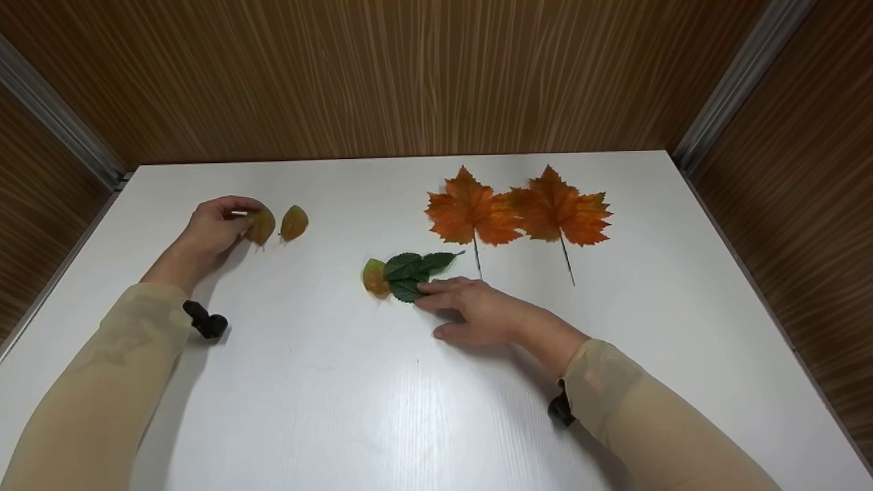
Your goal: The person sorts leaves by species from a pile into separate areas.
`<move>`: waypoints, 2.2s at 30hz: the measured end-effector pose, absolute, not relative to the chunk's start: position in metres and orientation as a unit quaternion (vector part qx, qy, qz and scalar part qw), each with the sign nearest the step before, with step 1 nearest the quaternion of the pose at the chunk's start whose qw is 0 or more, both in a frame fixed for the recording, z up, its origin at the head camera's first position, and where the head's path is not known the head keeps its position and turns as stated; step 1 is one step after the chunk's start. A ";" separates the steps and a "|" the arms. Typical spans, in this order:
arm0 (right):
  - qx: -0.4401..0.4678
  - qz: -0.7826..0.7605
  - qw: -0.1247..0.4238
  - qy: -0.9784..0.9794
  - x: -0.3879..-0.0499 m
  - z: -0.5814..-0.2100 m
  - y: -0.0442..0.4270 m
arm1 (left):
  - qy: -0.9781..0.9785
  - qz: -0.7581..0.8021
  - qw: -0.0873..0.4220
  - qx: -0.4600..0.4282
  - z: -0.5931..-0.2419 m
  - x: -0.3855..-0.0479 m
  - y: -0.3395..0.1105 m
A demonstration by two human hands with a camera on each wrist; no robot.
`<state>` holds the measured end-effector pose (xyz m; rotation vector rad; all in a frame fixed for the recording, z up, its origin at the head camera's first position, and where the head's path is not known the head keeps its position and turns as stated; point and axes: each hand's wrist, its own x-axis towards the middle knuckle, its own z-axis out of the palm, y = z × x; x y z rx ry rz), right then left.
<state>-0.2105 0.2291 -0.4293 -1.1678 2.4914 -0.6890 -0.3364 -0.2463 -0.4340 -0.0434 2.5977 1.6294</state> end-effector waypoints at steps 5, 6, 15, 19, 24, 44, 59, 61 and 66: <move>-0.409 -0.240 0.151 0.868 -0.211 -0.429 0.228 | 0.841 0.539 0.050 -0.027 -0.435 -0.336 -0.246; -0.409 -0.239 0.150 0.868 -0.210 -0.429 0.228 | 0.839 0.540 0.053 -0.029 -0.435 -0.335 -0.246; -0.413 -0.234 0.148 0.868 -0.210 -0.428 0.228 | 0.834 0.548 0.054 -0.026 -0.436 -0.333 -0.247; -0.416 -0.234 0.145 0.866 -0.210 -0.428 0.228 | 0.838 0.542 0.057 -0.027 -0.434 -0.331 -0.247; -0.419 -0.238 0.137 0.865 -0.211 -0.430 0.229 | 0.841 0.536 0.062 -0.031 -0.429 -0.329 -0.248; -0.413 -0.235 0.144 0.868 -0.211 -0.429 0.229 | 0.858 0.512 0.028 -0.019 -0.388 -0.300 -0.254; -0.385 -0.233 0.156 0.879 -0.210 -0.431 0.229 | 0.834 0.540 0.019 0.118 -0.366 -0.266 -0.203; -0.385 -0.231 0.156 0.880 -0.210 -0.431 0.229 | 0.828 0.544 0.027 0.132 -0.366 -0.262 -0.194; -0.387 -0.230 0.153 0.880 -0.210 -0.431 0.229 | 0.822 0.545 0.045 0.162 -0.370 -0.254 -0.173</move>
